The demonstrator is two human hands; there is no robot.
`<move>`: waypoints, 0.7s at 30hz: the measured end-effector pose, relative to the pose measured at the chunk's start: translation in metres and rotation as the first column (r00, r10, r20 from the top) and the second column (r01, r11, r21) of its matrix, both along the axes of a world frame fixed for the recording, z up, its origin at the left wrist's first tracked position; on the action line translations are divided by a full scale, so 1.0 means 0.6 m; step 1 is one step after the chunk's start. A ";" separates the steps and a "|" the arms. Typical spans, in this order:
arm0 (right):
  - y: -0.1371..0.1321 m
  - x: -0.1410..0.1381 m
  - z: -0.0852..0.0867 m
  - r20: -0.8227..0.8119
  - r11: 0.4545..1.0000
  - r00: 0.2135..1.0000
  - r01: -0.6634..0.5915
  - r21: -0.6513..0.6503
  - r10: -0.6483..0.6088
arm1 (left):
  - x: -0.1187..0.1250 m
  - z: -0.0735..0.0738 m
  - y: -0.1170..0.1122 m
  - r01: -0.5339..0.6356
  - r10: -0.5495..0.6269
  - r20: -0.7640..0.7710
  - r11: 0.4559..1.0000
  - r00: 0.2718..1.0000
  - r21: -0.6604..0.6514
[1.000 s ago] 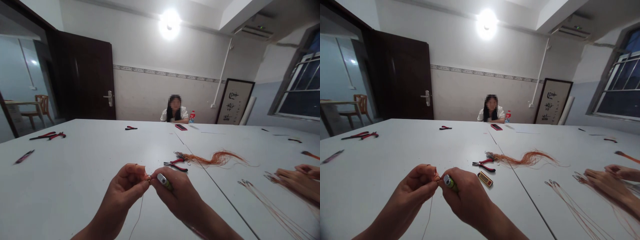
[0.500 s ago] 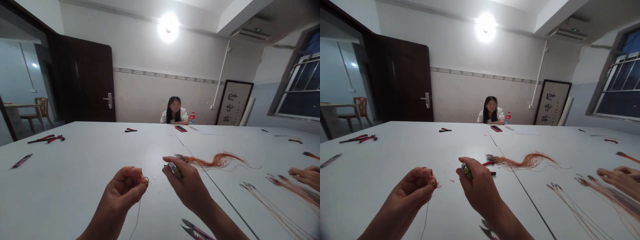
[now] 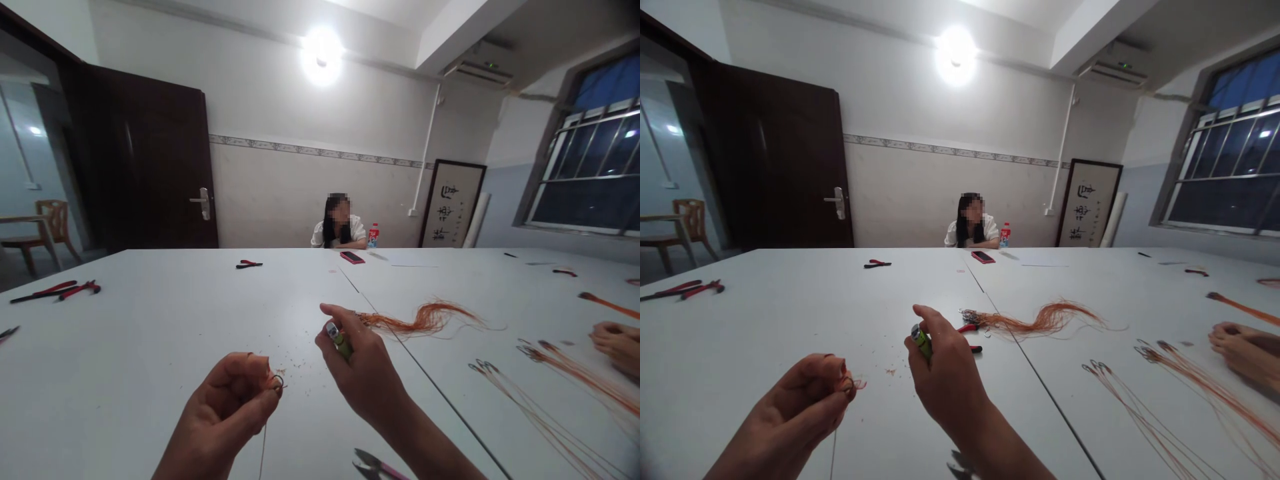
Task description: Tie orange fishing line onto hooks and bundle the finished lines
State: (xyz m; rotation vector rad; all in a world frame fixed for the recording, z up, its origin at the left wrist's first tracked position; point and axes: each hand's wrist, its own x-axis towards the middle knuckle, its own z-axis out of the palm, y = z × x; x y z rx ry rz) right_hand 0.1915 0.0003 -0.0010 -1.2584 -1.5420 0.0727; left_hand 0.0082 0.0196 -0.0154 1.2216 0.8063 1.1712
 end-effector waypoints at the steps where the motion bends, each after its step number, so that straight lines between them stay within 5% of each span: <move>1: -0.002 -0.001 0.001 0.000 1.000 1.000 -0.006 0.002 0.006 | 0.000 0.000 0.000 -0.002 0.002 0.002 1.000 1.000 -0.003; 21: -0.047 -0.046 0.008 0.037 0.945 0.944 -0.326 -0.017 0.327 | 0.002 -0.007 -0.008 0.133 -0.133 0.031 0.991 0.991 -0.008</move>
